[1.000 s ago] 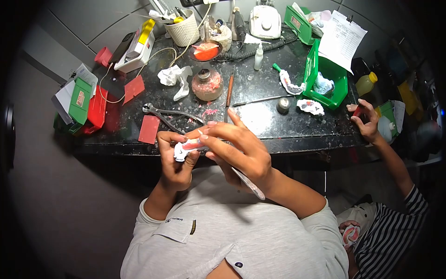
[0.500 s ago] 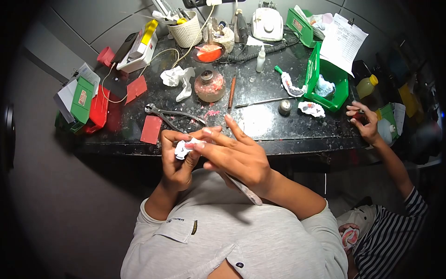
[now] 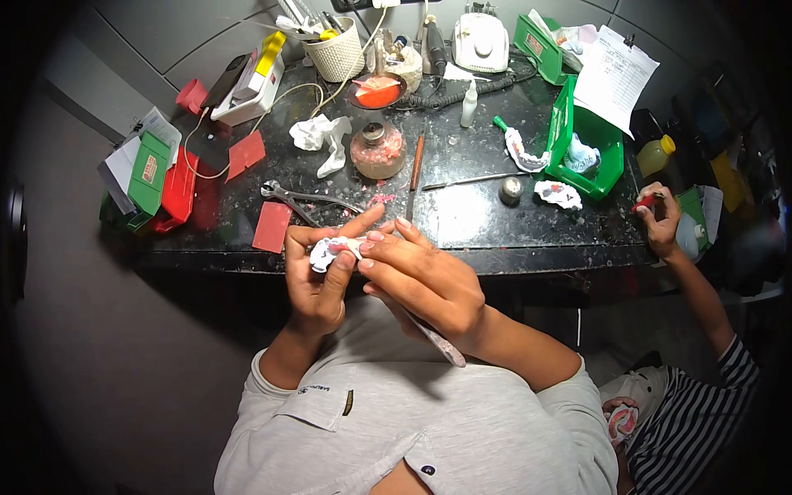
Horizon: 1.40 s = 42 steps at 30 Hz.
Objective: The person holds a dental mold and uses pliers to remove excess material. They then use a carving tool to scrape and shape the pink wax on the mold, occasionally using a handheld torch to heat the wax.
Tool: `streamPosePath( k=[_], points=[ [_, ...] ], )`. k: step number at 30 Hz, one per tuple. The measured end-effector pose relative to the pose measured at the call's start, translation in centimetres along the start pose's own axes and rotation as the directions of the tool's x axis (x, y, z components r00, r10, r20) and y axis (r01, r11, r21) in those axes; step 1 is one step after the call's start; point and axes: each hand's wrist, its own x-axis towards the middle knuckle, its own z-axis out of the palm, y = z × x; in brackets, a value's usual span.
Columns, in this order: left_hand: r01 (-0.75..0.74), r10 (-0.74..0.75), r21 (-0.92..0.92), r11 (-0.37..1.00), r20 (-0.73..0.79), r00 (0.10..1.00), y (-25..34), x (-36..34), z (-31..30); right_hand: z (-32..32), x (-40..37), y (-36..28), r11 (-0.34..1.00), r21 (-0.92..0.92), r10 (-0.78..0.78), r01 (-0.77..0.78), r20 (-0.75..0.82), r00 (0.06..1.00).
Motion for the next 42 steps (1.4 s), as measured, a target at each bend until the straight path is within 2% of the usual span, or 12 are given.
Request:
streamPosePath(
  k=[5,21,23,27,29,32,36,42],
  points=[
    [-0.122,0.121,0.019,0.992,0.013,0.993,-0.4,0.2,0.2,0.1,0.0,0.1,0.998,-0.025,-0.054,0.055,0.035,0.998],
    [-0.16,0.156,0.093,0.983,0.054,0.986,-0.7,-0.1,-0.3,0.1,0.1,0.0,0.997,-0.06,-0.055,0.058,0.061,0.997],
    [-0.209,0.197,0.159,0.965,0.091,0.976,-0.8,0.0,-0.5,0.1,0.1,0.0,0.998,-0.053,-0.043,0.046,0.068,0.997],
    [-0.215,0.204,0.229,0.949,0.068,0.977,-1.3,-0.2,-0.6,0.2,0.2,-0.1,0.998,-0.047,-0.031,0.034,0.068,0.997],
    [-0.273,0.254,0.322,0.906,0.102,0.962,-1.3,-0.1,-0.7,0.3,0.1,0.1,0.999,-0.019,-0.029,0.03,0.06,0.998],
    [-0.334,0.304,0.296,0.895,0.144,0.942,-1.6,-0.1,-1.1,0.3,0.1,0.2,0.999,-0.015,-0.039,0.04,0.06,0.997],
    [-0.32,0.297,0.25,0.914,0.124,0.947,-1.7,-0.3,-1.0,0.2,0.2,0.3,0.998,-0.031,-0.06,0.062,0.066,0.996],
    [-0.263,0.242,0.303,0.916,0.106,0.964,-0.9,0.0,-0.7,0.0,0.7,0.4,0.997,-0.003,-0.078,0.078,0.048,0.996]
  ],
)
